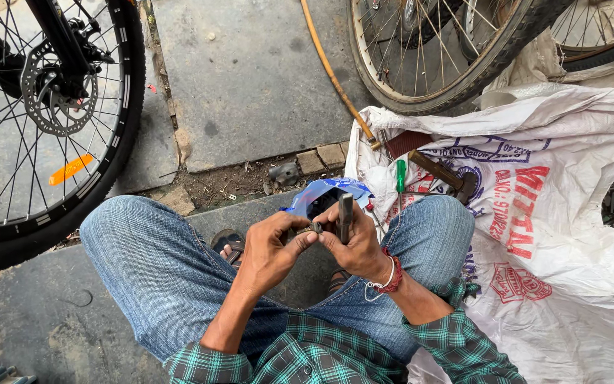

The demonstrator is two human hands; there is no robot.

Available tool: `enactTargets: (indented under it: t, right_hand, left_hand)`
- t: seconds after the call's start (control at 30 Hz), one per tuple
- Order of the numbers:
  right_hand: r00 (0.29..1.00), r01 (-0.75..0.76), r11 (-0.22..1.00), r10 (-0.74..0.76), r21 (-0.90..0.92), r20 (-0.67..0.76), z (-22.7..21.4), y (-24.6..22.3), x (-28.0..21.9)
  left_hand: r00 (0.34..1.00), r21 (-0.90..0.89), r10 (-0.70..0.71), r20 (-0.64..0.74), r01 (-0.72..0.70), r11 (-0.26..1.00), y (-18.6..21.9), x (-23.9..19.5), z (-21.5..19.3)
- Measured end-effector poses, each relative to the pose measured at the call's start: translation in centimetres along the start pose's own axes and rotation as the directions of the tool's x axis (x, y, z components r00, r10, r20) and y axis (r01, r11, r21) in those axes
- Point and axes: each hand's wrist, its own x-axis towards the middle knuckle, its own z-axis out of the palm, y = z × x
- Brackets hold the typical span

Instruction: The person sits on the ground and uses pliers to manipulate small metal bicycle parts. They repeatedly pick up a part, grip it with the pliers, and adjust it before placing it down or picking up another one from a nearby bag.

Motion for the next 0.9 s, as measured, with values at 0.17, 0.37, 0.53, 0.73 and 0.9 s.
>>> enactTargets:
  t: [0.17, 0.37, 0.53, 0.73, 0.9]
  right_hand:
    - [0.999, -0.054, 0.997, 0.054, 0.050, 0.000, 0.3, -0.3, 0.3]
    - [0.979, -0.204, 0.972, 0.202, 0.117, 0.027, -0.2, -1.2, 0.8]
    - [0.972, -0.233, 0.939, 0.221, 0.254, 0.074, -0.1, -1.7, 1.5]
    - [0.960, -0.271, 0.946, 0.252, 0.179, 0.125, -0.3, -1.8, 1.3]
    - [0.924, -0.377, 0.925, 0.374, 0.039, 0.076, -0.4, -1.5, 1.2]
  left_hand:
    - [1.000, -0.070, 0.010, 0.013, -0.009, 0.997, -0.4, -0.1, 0.2]
    - [0.999, -0.085, 0.016, 0.039, -0.013, 0.996, -1.4, 0.2, -0.1]
    - [0.982, -0.154, -0.145, 0.117, 0.162, 0.975, -2.1, 0.2, 0.1]
    - [0.896, -0.700, -0.378, 0.233, 0.425, 0.574, -2.7, 0.1, 1.2]
    - [0.857, -0.692, -0.414, 0.308, 0.500, 0.520, -3.5, 0.1, 1.3]
